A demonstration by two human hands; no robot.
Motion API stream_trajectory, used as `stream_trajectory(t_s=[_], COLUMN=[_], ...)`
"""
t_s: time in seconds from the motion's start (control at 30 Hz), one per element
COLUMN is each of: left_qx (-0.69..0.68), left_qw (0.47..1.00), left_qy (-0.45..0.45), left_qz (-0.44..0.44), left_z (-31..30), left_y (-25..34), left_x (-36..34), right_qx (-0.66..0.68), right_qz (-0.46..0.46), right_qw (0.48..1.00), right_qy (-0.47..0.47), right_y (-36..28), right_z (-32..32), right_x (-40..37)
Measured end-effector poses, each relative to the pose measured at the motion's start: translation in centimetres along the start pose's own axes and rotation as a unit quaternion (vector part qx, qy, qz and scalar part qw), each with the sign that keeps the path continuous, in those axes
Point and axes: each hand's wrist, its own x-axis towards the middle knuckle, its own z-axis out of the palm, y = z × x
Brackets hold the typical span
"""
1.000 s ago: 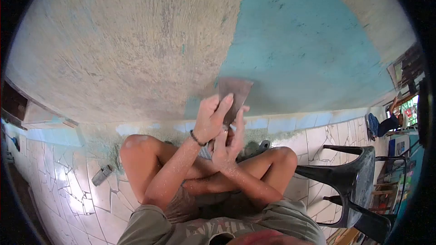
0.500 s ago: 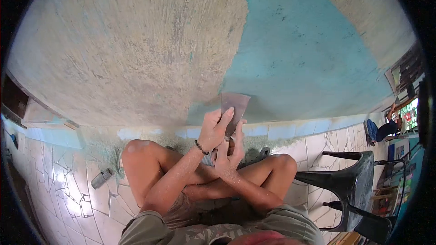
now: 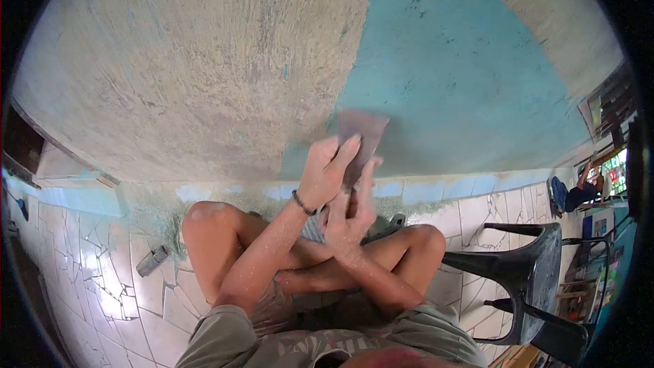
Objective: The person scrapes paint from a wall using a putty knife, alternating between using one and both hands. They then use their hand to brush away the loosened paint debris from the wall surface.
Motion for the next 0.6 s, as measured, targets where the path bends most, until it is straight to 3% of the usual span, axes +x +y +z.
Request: stream_trajectory(t_s=[0.1,0.17,0.37,0.47,0.6], left_qx=[-0.037,-0.034,-0.013,0.046,-0.034], left_qw=[0.999,0.999,0.998,0.998,0.999], left_qy=[-0.005,-0.001,0.018,0.000,0.015], left_qz=[-0.016,0.008,-0.053,0.033,-0.008], left_z=[1.3,1.1,-0.9,-0.4,1.8], left_y=[2.7,1.6,-2.6,-1.3,1.9], left_x=[0.6,0.5,-1.5,0.6,0.7], right_qx=[0.012,0.005,-0.012,0.003,0.038], right_qz=[0.002,-0.001,0.015,0.035,0.045], right_qw=[1.000,1.000,1.000,0.999,0.998], right_qy=[-0.007,-0.008,0.006,0.010,-0.007], right_y=[-2.7,-1.7,2.7,-0.9,-4.0], right_z=[-0.2,-0.3,-0.4,-0.2,-0.8], right_x=[1.2,0.6,-2.1,0.1,1.3])
